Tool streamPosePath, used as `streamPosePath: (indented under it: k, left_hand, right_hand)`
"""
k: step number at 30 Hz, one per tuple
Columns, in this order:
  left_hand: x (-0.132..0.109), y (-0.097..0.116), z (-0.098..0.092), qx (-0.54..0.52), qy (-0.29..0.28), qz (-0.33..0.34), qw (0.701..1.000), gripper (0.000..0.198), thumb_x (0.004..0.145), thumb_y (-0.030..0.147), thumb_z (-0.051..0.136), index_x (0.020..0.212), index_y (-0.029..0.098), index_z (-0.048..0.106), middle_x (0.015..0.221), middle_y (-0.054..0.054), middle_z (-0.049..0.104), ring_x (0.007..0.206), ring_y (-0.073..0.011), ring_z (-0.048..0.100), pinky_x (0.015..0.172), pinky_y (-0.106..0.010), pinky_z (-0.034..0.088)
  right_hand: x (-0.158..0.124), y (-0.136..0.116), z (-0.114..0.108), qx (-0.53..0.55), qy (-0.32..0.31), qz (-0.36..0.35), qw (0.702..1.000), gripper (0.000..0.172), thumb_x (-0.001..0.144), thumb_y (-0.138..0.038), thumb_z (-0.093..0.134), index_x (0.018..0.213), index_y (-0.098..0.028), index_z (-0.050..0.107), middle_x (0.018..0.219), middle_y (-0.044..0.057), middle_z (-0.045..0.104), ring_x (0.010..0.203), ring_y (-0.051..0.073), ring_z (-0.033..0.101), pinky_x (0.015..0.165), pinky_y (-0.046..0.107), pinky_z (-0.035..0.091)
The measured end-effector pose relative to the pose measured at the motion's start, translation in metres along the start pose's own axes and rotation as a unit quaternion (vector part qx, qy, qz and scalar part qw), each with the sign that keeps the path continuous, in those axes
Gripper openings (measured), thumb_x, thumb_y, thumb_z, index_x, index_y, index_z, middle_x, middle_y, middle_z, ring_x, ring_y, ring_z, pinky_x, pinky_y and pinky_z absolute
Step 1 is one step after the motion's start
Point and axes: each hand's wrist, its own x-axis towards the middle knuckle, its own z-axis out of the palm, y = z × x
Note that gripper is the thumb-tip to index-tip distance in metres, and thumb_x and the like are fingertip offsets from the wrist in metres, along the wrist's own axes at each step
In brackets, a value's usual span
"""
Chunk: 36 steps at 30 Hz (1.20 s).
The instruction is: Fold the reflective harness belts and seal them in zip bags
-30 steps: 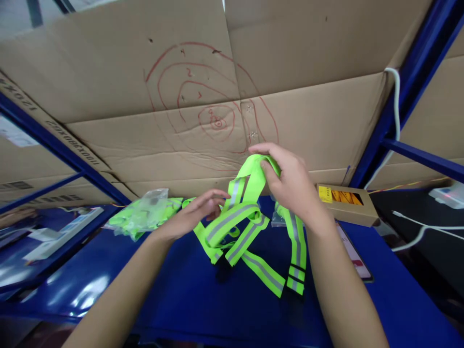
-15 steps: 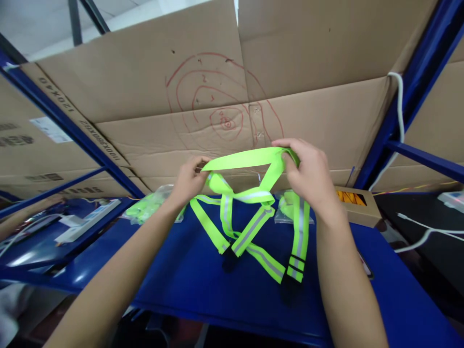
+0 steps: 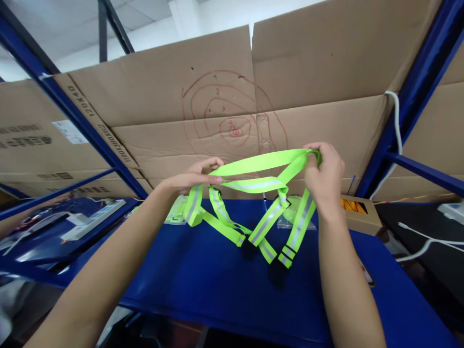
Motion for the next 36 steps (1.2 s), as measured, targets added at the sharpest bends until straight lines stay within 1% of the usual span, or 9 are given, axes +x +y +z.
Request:
streamPosePath:
  k: [3,6,13,21,25,28,30,33,36]
  left_hand:
    - [0.000,0.004,-0.004,0.081,-0.089,0.025,0.992,0.042,0.074,0.039,0.085,0.106,0.022,0.066,0.110,-0.003,0.067,0.101,-0.0184,0.063,0.082,-0.027,0.050]
    - [0.004,-0.001,-0.004,0.140,-0.093,0.040,0.985,0.045,0.079,0.044,0.082,0.115,0.022,0.068,0.118,-0.006,0.069,0.106,-0.0212,0.064,0.089,-0.032,0.050]
    - [0.018,-0.005,-0.002,0.143,0.115,0.110,0.977,0.039,0.081,0.044,0.078,0.107,0.018,0.067,0.106,-0.007,0.069,0.089,-0.0178,0.062,0.081,-0.031,0.049]
    - [0.016,0.023,-0.009,0.178,0.194,0.173,0.949,0.035,0.083,0.042,0.077,0.107,0.019,0.067,0.105,-0.006,0.069,0.092,-0.0186,0.062,0.078,-0.029,0.048]
    - [0.014,0.039,-0.012,0.111,0.199,0.204,0.952,0.032,0.085,0.042,0.076,0.104,0.019,0.064,0.101,-0.004,0.068,0.085,-0.0162,0.062,0.075,-0.028,0.050]
    - [0.012,0.050,-0.014,0.055,0.189,0.210,0.958,0.035,0.088,0.048,0.075,0.106,0.021,0.063,0.094,-0.003,0.065,0.076,-0.0140,0.061,0.067,-0.027,0.050]
    - [0.011,0.057,-0.016,0.034,0.191,0.214,0.957,0.039,0.089,0.054,0.074,0.107,0.021,0.063,0.091,-0.002,0.063,0.074,-0.0135,0.061,0.064,-0.026,0.049]
    - [0.009,0.070,-0.020,0.020,0.193,0.226,0.955,0.042,0.088,0.059,0.073,0.105,0.022,0.063,0.085,-0.001,0.059,0.068,-0.0120,0.056,0.059,-0.026,0.046]
    - [0.006,0.084,-0.026,0.043,0.213,0.240,0.946,0.039,0.091,0.056,0.072,0.104,0.021,0.063,0.082,0.001,0.056,0.063,-0.0082,0.052,0.059,-0.024,0.044]
  right_hand:
    - [0.002,0.004,-0.003,-0.007,0.038,-0.002,0.999,0.021,0.088,-0.016,0.054,0.097,-0.022,0.072,0.102,0.012,0.075,0.096,0.028,0.068,0.087,0.042,0.049]
    - [0.004,0.009,-0.006,-0.022,0.037,-0.004,0.999,0.021,0.088,-0.017,0.054,0.096,-0.022,0.072,0.103,0.015,0.075,0.096,0.029,0.067,0.085,0.042,0.048]
    - [0.003,0.022,-0.009,-0.070,-0.185,0.035,0.980,0.021,0.076,-0.021,0.056,0.089,-0.023,0.073,0.077,0.004,0.073,0.060,0.020,0.056,0.060,0.034,0.040]
    - [-0.001,0.007,-0.007,0.011,-0.307,-0.018,0.951,0.019,0.081,-0.030,0.061,0.096,-0.023,0.070,0.077,0.001,0.064,0.067,0.019,0.056,0.061,0.031,0.042]
    - [-0.004,-0.009,0.000,0.043,-0.260,-0.055,0.963,0.022,0.095,-0.040,0.056,0.094,-0.025,0.073,0.084,0.003,0.062,0.084,0.022,0.060,0.076,0.036,0.047]
    - [-0.008,-0.021,0.006,0.120,-0.214,0.004,0.969,0.023,0.098,-0.042,0.056,0.099,-0.024,0.071,0.097,0.004,0.068,0.097,0.024,0.064,0.090,0.041,0.049]
    - [-0.011,-0.029,0.009,0.207,-0.246,0.053,0.945,0.024,0.097,-0.044,0.060,0.104,-0.023,0.069,0.106,0.005,0.072,0.103,0.024,0.066,0.096,0.042,0.049]
    - [-0.014,-0.038,0.010,0.282,-0.298,0.086,0.908,0.028,0.090,-0.046,0.070,0.105,-0.022,0.068,0.103,0.004,0.073,0.097,0.023,0.068,0.092,0.041,0.052]
    - [-0.014,-0.044,0.010,0.221,-0.241,0.063,0.943,0.021,0.086,-0.039,0.071,0.099,-0.023,0.067,0.091,0.001,0.070,0.083,0.021,0.065,0.078,0.035,0.053]
